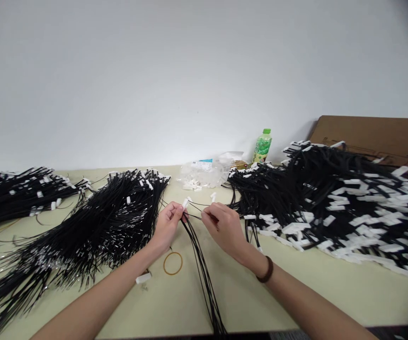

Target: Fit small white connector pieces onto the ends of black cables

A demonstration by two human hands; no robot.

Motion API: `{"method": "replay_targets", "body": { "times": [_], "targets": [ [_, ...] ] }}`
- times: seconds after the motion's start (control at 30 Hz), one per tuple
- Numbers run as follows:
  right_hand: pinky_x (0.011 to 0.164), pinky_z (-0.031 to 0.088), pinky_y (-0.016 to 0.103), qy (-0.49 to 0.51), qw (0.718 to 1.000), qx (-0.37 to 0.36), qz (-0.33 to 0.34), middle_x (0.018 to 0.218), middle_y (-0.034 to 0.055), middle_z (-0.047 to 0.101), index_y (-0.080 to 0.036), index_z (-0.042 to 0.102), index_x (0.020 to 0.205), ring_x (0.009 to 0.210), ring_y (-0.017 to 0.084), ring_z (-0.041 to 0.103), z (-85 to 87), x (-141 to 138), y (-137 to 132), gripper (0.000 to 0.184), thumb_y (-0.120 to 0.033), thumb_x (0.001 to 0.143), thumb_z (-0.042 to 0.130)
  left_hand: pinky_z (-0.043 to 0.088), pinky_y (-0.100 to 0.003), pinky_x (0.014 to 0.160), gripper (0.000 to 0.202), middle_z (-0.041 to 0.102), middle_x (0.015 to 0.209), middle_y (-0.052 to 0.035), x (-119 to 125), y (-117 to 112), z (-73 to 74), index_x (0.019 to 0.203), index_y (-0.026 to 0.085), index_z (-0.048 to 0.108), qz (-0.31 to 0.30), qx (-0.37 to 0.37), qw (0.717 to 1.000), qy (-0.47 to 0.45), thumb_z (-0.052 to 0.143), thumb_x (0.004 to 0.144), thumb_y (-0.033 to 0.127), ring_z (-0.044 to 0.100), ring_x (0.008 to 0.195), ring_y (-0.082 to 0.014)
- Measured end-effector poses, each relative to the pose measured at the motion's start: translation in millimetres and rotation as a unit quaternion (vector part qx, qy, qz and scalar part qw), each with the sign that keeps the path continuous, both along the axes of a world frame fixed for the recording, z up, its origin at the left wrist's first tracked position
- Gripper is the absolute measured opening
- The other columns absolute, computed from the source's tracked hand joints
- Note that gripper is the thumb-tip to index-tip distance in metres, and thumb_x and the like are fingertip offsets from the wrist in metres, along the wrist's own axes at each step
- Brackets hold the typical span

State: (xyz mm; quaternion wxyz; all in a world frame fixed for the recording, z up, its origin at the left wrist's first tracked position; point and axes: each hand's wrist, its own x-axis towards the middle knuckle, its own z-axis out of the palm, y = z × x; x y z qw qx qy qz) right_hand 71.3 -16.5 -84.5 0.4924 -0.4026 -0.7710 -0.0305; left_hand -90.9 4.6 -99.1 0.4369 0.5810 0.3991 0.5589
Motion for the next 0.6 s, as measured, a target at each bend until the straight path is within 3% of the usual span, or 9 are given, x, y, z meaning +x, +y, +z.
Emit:
{"method": "replay_targets", "body": {
  "times": [0.3,0.6],
  "targets": [
    [0.06,0.032,0.026,-0.041,0.999,0.027,0.003,0.064,0.0009,0.046,-0.017,0.05,0.07,0.063,0.014,0.04,-1.5,1.0,0.2,0.019,-0.018,0.087,0.041,0.039,-0.024,0.063,0.025,0.055,0.063,0.0008,-1.4,0.6,-0.1,0.068,0.016,0.053,-0.018,-0.007,1.0,0.004,0.054,0.078,0.039,0.049,0.06,-0.0115],
    [0.069,0.037,0.031,-0.055,0.995,0.082,-0.023,0.085,0.0061,0.051,-0.017,0.05,0.078,0.078,0.018,0.041,-0.3,1.8,1.9,0.008,-0.018,0.085,0.046,0.039,-0.024,0.063,0.026,0.055,0.064,0.0007,-1.9,1.6,-2.1,0.069,0.015,0.053,-0.037,-0.02,0.999,-0.007,0.054,0.078,0.039,0.049,0.06,-0.0109]
  ]
}}
